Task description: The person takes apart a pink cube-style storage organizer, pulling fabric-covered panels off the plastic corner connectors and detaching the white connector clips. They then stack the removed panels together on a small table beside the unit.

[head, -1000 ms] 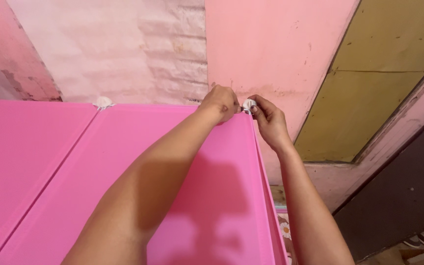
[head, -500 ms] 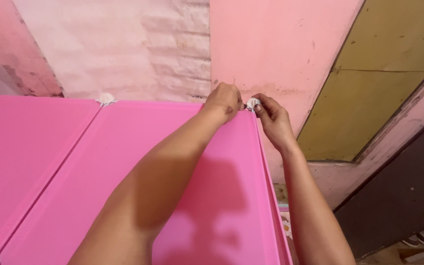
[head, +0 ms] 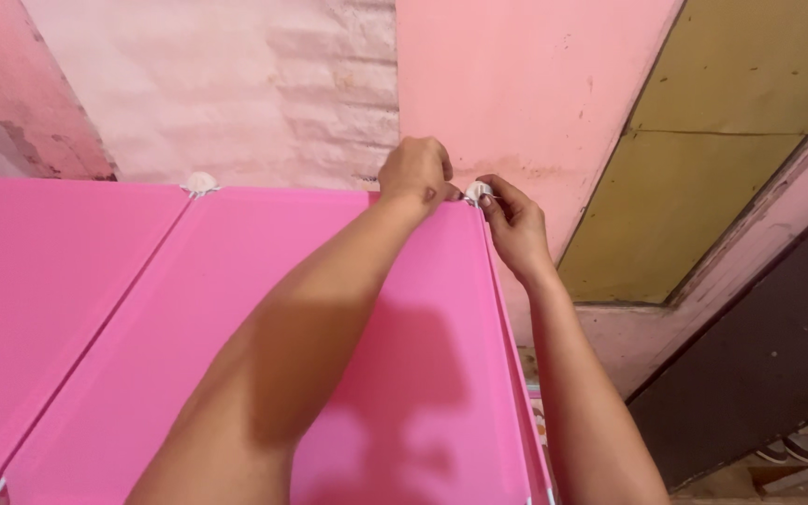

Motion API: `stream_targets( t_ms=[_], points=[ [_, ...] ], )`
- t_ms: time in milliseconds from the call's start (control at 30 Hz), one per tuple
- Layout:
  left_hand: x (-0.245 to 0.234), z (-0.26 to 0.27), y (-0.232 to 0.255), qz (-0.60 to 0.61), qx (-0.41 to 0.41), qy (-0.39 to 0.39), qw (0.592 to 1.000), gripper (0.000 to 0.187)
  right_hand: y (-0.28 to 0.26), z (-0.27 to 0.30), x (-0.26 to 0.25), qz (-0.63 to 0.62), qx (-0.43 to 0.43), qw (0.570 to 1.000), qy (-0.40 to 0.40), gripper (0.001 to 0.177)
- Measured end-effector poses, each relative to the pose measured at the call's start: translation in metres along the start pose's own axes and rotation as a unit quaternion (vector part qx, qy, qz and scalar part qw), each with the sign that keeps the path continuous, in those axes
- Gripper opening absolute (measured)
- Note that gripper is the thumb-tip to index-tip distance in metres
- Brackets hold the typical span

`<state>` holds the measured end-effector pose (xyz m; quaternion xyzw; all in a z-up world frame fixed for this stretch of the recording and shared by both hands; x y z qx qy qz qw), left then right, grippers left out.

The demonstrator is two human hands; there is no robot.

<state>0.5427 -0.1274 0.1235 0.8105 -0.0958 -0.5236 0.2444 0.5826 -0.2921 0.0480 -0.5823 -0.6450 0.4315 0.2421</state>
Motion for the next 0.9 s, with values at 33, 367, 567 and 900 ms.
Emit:
stream_targets(
  t_ms=[33,367,567,900],
  points=[
    [0.004,0.000,0.002,-0.009,0.004,-0.014,1.000,0.022,0.001,0.001,0.000,-0.001,0.001,1.000,-0.001,0.026],
    [0.038,-0.010,0.003,-0.027,0.007,-0.146,0.989,0.023,-0.001,0.001,0.000,0.016,0.000,1.000,0.013,0.027],
    [0.036,-0.003,0.001,0.007,0.047,-0.089,0.995,0.022,0.000,-0.001,-0.001,-0.007,-0.003,1.000,0.005,0.025],
    [0.042,-0.006,-0.009,0.007,0.060,-0.078,0.995,0.011,-0.003,0.002,0.000,-0.005,0.006,1.000,0.008,0.029]
  ],
)
Point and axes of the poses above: each hand's wrist, its own z-axis away from the middle knuckle, its own x-axis out of the palm, y = z × x, the point moved 7 cm from there along -z, towards the middle knuckle, and after that the axes turned 1 degree about y, right-handed, at the moved point
